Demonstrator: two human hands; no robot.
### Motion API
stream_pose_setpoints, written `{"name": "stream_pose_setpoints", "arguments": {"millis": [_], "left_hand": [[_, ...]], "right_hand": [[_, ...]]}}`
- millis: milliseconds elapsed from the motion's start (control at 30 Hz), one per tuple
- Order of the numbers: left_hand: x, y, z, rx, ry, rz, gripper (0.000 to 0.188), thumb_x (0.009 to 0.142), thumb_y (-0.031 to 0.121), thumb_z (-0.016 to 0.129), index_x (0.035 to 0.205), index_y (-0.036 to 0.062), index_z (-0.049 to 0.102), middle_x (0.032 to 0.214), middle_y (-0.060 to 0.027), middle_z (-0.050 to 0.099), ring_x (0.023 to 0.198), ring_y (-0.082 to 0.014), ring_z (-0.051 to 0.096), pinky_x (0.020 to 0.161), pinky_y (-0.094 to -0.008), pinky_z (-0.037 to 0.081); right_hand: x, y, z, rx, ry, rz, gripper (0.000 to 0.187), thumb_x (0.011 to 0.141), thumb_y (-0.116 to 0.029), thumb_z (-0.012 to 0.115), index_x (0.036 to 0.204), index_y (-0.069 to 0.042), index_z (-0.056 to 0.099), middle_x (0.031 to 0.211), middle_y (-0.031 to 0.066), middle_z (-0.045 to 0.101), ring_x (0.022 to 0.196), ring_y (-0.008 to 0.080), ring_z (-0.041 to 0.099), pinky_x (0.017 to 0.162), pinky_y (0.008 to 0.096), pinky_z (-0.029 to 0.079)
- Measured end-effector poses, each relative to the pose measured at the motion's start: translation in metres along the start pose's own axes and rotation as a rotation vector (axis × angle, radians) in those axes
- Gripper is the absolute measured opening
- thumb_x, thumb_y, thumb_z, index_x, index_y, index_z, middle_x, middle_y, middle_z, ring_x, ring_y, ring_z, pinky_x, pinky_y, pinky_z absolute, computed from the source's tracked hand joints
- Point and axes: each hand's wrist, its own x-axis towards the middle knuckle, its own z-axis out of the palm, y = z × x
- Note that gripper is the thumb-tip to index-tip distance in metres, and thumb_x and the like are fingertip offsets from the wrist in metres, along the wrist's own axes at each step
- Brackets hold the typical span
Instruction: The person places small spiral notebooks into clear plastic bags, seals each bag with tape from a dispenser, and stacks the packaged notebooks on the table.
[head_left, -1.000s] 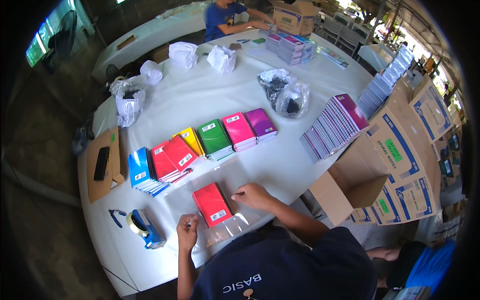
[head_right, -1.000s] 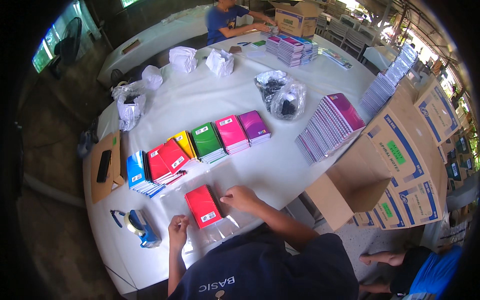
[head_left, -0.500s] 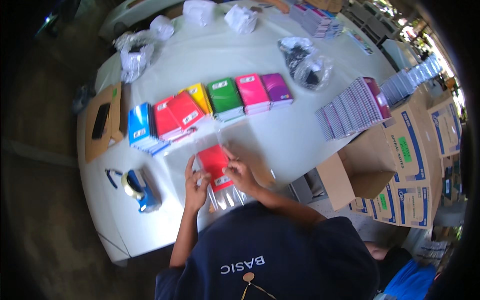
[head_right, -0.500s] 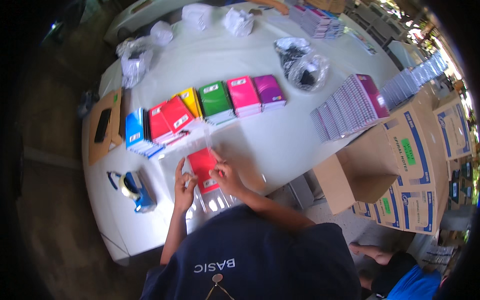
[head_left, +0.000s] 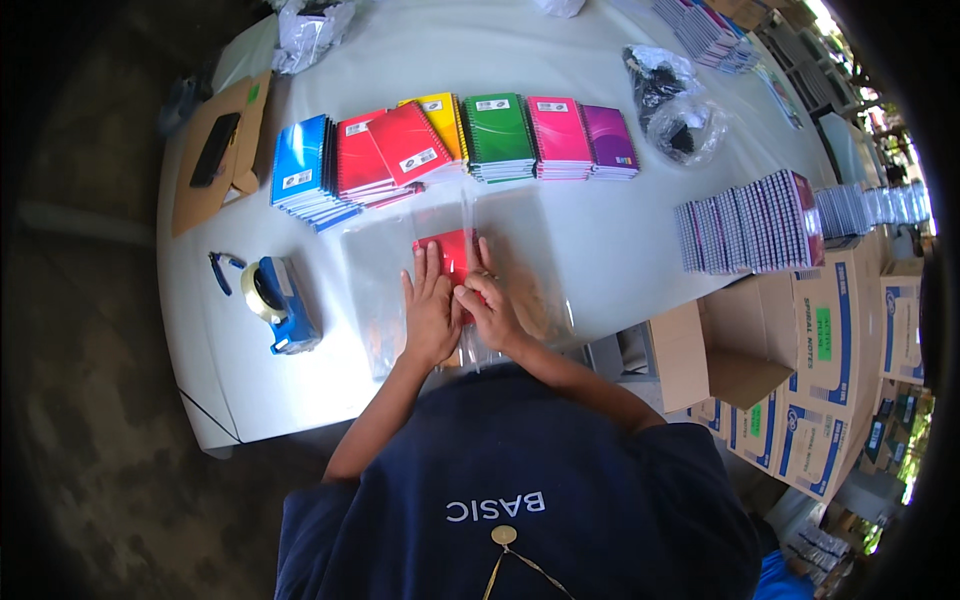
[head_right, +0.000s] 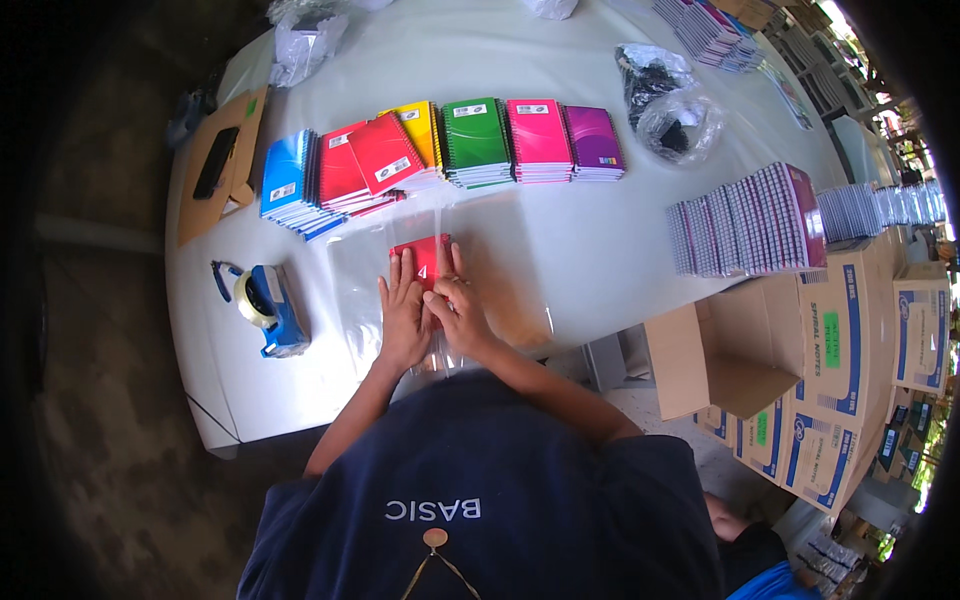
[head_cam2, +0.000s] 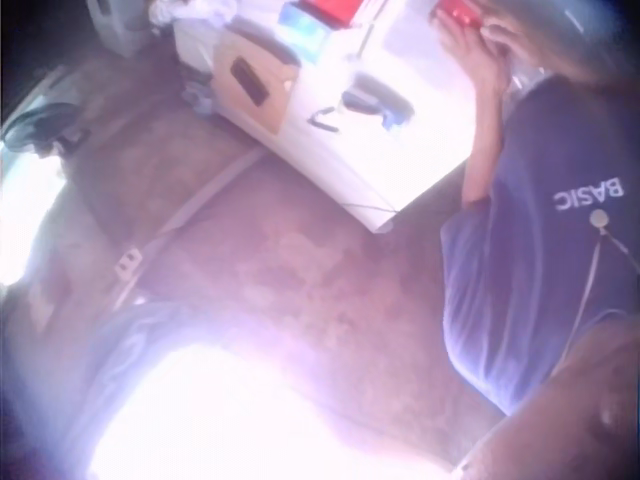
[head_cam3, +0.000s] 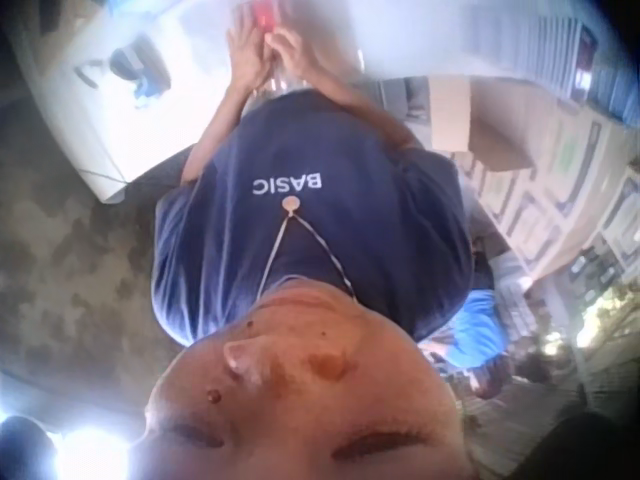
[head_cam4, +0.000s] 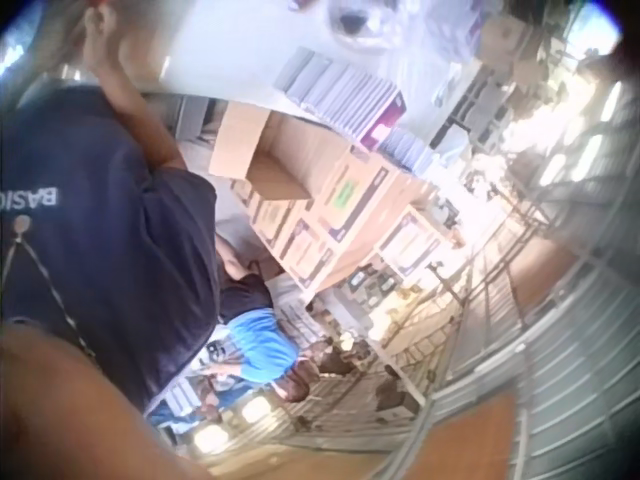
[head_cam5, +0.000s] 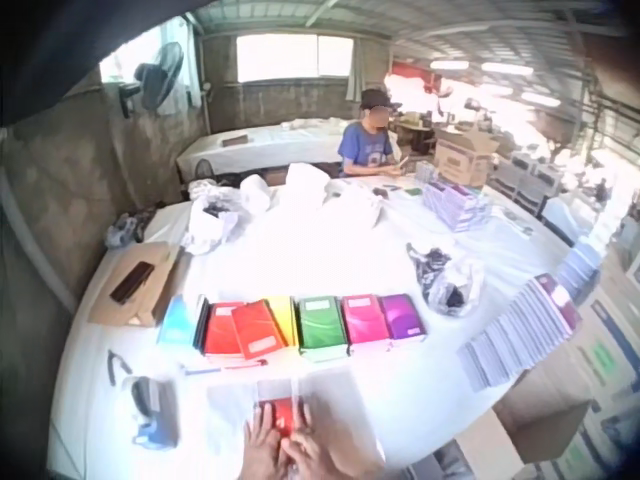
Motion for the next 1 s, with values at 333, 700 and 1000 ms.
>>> {"name": "stream_pose_setpoints", "arguments": {"millis": [333, 700, 1000], "left_hand": [[0.002, 0.007, -0.017, -0.135, -0.195, -0.113, 0.072, 0.09, 0.044, 0.023, 0.148, 0.0077, 0.001, 0.155, -0.0116, 0.003, 0.142, -0.0292, -0.01, 0.107, -0.0555, -0.012], [0.007, 0.007, -0.022, -0.389, -0.24, -0.211, 0.085, 0.087, 0.067, 0.0, 0.147, 0.0082, -0.005, 0.155, -0.0095, -0.005, 0.141, -0.0254, -0.017, 0.107, -0.0546, -0.012], [0.0, -0.003, -0.024, 0.012, -0.073, -0.185, 0.061, 0.095, 0.034, 0.04, 0.146, 0.0067, 0.02, 0.153, -0.0149, 0.013, 0.141, -0.0337, 0.011, 0.11, -0.0557, 0.007]], "right_hand": [[0.01, -0.001, -0.003, -0.09, -0.07, -0.079, 0.024, 0.092, -0.016, 0.049, 0.075, 0.001, 0.047, 0.115, 0.0312, 0.047, 0.129, 0.0414, 0.031, 0.094, 0.045, 0.033], [0.031, -0.001, -0.012, -0.701, -0.349, -0.335, 0.024, 0.088, -0.018, 0.051, 0.086, 0.005, 0.057, 0.147, 0.0296, 0.018, 0.14, 0.0422, 0.006, 0.111, 0.0544, 0.007], [0.056, -0.015, -0.032, -0.556, -0.675, -0.143, 0.024, 0.084, -0.024, 0.053, 0.08, -0.004, 0.065, 0.148, 0.0274, 0.014, 0.142, 0.0358, 0.004, 0.114, 0.0453, 0.003]]}}
